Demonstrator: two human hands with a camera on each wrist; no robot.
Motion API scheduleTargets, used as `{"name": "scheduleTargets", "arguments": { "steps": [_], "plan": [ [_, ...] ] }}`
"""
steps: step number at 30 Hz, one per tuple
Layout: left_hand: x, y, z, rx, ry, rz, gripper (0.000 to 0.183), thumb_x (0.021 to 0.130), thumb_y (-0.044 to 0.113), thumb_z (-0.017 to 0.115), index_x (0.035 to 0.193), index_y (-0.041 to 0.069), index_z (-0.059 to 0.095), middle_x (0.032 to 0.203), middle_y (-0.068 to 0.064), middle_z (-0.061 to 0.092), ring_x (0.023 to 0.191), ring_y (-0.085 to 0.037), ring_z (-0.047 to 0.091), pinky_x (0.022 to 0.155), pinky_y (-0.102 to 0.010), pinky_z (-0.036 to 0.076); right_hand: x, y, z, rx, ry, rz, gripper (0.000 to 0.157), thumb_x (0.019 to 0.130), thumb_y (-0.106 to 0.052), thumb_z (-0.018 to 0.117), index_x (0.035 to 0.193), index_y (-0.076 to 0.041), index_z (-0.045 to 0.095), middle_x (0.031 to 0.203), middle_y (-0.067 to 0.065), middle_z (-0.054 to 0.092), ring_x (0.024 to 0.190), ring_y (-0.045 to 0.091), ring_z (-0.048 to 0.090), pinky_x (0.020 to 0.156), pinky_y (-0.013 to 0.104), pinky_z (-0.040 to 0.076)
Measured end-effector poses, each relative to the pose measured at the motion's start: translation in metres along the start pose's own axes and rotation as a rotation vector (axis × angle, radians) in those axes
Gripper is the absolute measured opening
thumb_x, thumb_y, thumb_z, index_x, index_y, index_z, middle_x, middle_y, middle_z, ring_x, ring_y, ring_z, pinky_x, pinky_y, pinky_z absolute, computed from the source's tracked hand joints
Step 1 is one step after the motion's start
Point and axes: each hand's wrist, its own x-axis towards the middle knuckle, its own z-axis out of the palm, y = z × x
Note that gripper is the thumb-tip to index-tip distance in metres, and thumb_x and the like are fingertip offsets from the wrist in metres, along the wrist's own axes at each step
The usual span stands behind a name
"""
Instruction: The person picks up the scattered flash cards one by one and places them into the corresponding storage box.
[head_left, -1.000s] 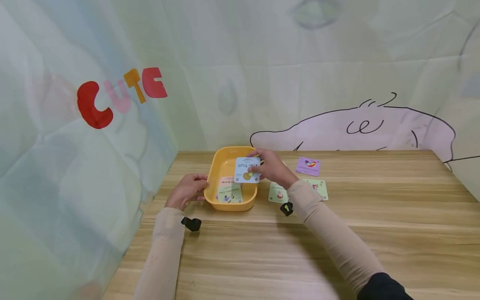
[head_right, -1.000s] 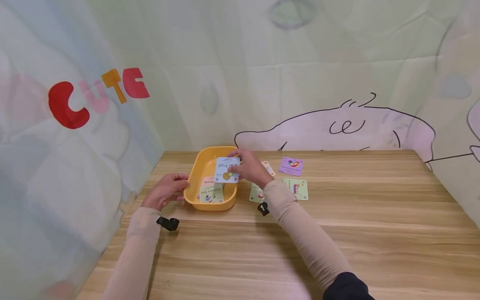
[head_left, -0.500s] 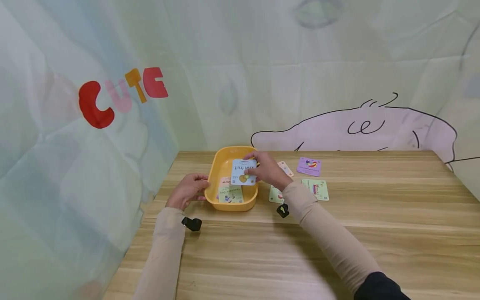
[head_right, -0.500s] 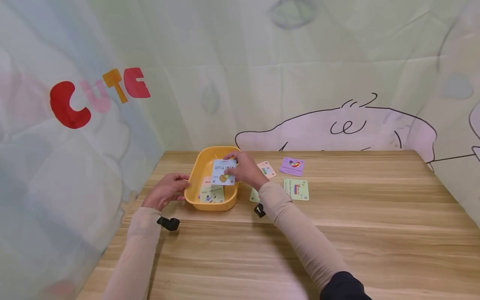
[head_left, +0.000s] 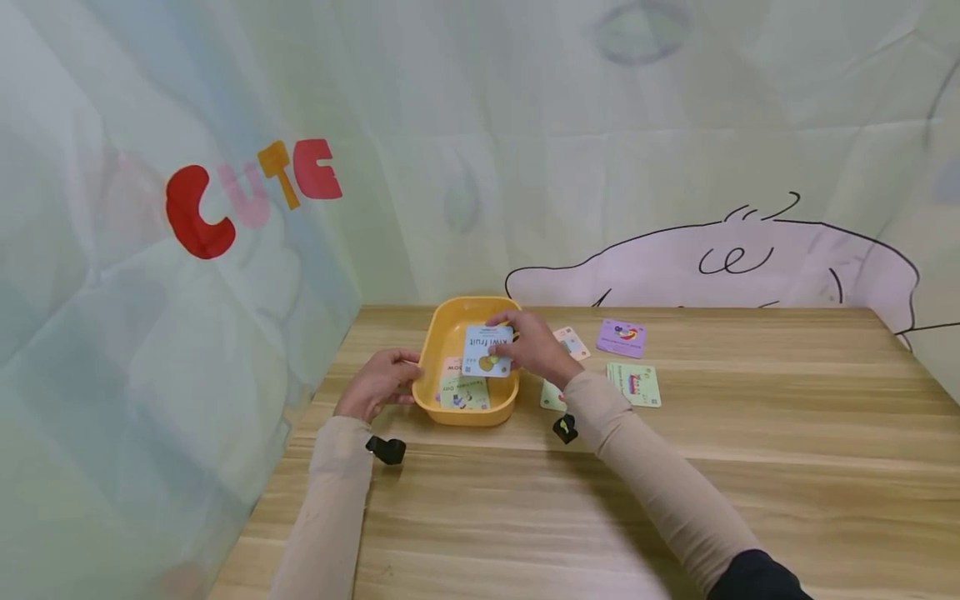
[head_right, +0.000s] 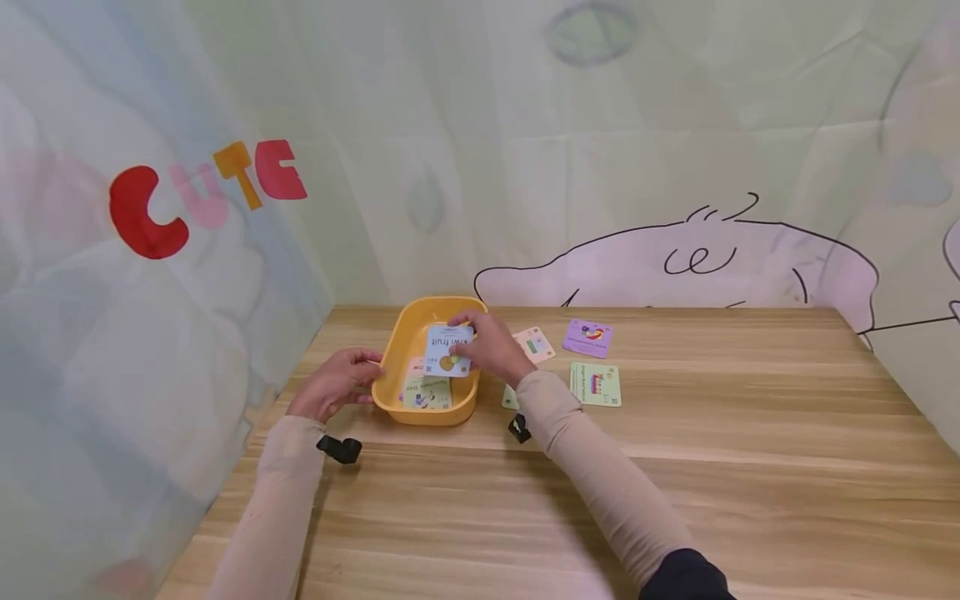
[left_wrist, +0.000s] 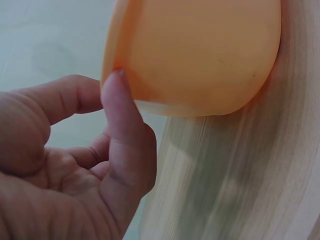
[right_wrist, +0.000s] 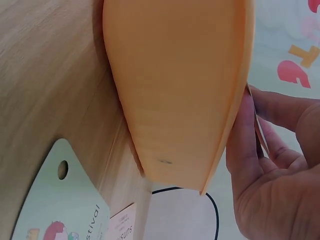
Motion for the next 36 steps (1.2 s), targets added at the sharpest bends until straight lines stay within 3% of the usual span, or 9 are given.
{"name": "scheduleTargets", "arguments": {
  "steps": [36],
  "plan": [
    [0.0008,-0.0011,-0.0001,-0.002,-0.009,0.003,0.035,0.100,0.012,0.059,0.132,0.000,0.055,0.117,-0.016,0.060,0.089,-0.023,0.063,0.068,-0.030,0.061,0.0065,-0.0008,0.0098,-0.055,-0.023,-0.018,0.040,0.093,-0.011,0.074,0.130,-0.016,0.061,0.117,0.008,0.062,0.093,0.024,0.065,0.071,0.029,0.061]
  ]
}}
